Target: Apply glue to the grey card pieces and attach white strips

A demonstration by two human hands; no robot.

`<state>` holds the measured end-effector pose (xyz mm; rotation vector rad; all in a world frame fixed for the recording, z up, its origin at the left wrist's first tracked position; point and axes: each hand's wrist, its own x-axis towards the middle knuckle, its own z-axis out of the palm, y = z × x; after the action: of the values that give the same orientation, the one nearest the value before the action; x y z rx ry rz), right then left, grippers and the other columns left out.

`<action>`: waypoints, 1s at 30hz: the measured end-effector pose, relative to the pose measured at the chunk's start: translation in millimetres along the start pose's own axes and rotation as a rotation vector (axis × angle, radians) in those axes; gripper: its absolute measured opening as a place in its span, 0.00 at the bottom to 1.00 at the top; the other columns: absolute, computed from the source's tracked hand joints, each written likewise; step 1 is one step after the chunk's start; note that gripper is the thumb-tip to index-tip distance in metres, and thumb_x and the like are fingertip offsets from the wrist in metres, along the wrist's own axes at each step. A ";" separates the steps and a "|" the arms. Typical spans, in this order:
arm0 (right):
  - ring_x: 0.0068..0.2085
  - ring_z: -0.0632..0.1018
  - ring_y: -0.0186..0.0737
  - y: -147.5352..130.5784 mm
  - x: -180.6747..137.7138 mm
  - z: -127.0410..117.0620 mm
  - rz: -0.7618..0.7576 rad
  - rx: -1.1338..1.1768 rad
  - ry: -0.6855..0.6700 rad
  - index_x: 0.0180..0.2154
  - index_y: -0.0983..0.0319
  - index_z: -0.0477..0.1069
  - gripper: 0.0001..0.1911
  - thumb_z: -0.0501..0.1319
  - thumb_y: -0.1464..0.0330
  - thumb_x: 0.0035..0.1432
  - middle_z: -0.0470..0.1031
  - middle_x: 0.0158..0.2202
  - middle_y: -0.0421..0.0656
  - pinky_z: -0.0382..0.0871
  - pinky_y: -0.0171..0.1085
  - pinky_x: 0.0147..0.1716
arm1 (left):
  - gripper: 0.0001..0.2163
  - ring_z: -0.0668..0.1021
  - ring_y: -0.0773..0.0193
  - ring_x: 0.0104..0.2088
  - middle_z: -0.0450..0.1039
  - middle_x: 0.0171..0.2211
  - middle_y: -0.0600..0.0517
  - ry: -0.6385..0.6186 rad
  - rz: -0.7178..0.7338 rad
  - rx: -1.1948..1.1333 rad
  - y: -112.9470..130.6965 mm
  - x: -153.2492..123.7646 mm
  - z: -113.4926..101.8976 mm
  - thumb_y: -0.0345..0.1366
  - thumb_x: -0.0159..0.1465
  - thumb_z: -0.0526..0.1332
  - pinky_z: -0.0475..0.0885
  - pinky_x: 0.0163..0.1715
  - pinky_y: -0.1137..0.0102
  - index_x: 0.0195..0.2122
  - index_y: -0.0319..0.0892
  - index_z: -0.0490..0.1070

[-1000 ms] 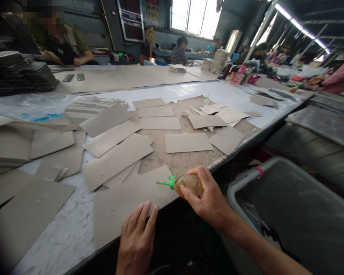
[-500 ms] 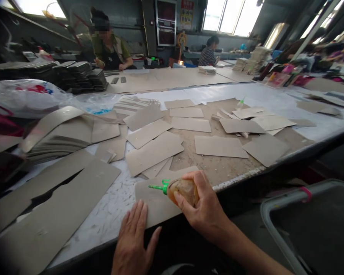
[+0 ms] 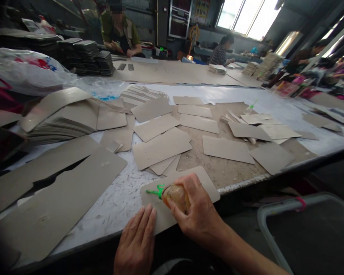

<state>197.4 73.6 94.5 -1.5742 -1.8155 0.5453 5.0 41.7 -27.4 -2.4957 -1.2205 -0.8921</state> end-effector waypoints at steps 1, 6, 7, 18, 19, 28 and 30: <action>0.39 0.73 0.43 -0.3 1.0 -0.4 -0.009 -0.009 -0.003 0.44 0.58 0.62 0.12 0.60 0.71 0.58 0.67 0.39 0.44 0.71 0.42 0.38 | 0.17 0.72 0.50 0.57 0.73 0.55 0.40 0.004 0.006 -0.002 -1.0 0.5 0.0 0.23 0.64 0.54 0.61 0.59 0.58 0.54 0.30 0.69; 0.40 0.71 0.43 0.2 3.3 -8.6 -0.025 -0.056 -0.009 0.43 0.58 0.62 0.12 0.59 0.73 0.57 0.65 0.39 0.44 0.69 0.42 0.39 | 0.17 0.71 0.51 0.57 0.73 0.55 0.40 -0.003 0.012 -0.007 -3.2 2.1 -0.2 0.23 0.64 0.55 0.60 0.60 0.58 0.54 0.30 0.69; 0.40 0.71 0.43 0.3 3.6 -10.1 -0.025 -0.064 -0.013 0.43 0.58 0.62 0.12 0.59 0.74 0.57 0.65 0.39 0.44 0.69 0.42 0.39 | 0.17 0.71 0.51 0.57 0.72 0.55 0.40 -0.005 0.012 -0.008 -3.2 2.3 -0.1 0.23 0.63 0.56 0.60 0.60 0.58 0.54 0.29 0.69; 0.39 0.70 0.42 -7.3 3.6 -9.4 -0.034 -0.054 -0.050 0.43 0.58 0.61 0.11 0.58 0.74 0.58 0.65 0.39 0.44 0.68 0.42 0.39 | 0.17 0.72 0.51 0.56 0.74 0.53 0.39 0.024 0.030 -0.035 -5.8 2.5 -1.0 0.23 0.62 0.57 0.57 0.62 0.59 0.53 0.28 0.70; 0.39 0.70 0.42 -6.8 3.9 -11.2 -0.034 -0.062 -0.046 0.42 0.58 0.61 0.11 0.58 0.74 0.58 0.65 0.39 0.44 0.68 0.42 0.39 | 0.17 0.72 0.50 0.56 0.74 0.53 0.39 0.024 0.031 -0.035 -5.9 2.5 -0.9 0.23 0.62 0.57 0.57 0.62 0.59 0.53 0.28 0.70; 0.39 0.69 0.43 9.5 1.4 -29.9 -0.014 -0.147 0.009 0.43 0.58 0.62 0.13 0.58 0.75 0.56 0.63 0.39 0.43 0.67 0.42 0.38 | 0.18 0.70 0.53 0.58 0.74 0.52 0.39 0.058 -0.042 -0.096 -1.1 2.7 3.0 0.21 0.62 0.56 0.56 0.63 0.61 0.53 0.29 0.71; 0.39 0.69 0.43 12.3 0.1 -33.3 0.000 -0.161 0.015 0.42 0.58 0.62 0.12 0.58 0.75 0.56 0.63 0.38 0.43 0.66 0.42 0.38 | 0.18 0.70 0.54 0.58 0.75 0.52 0.40 0.065 -0.040 -0.104 -1.2 1.9 4.4 0.21 0.61 0.56 0.56 0.63 0.61 0.53 0.29 0.71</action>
<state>229.8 72.3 109.1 -1.6795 -1.8875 0.3939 6.8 45.6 -29.8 -2.5080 -1.2372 -1.0640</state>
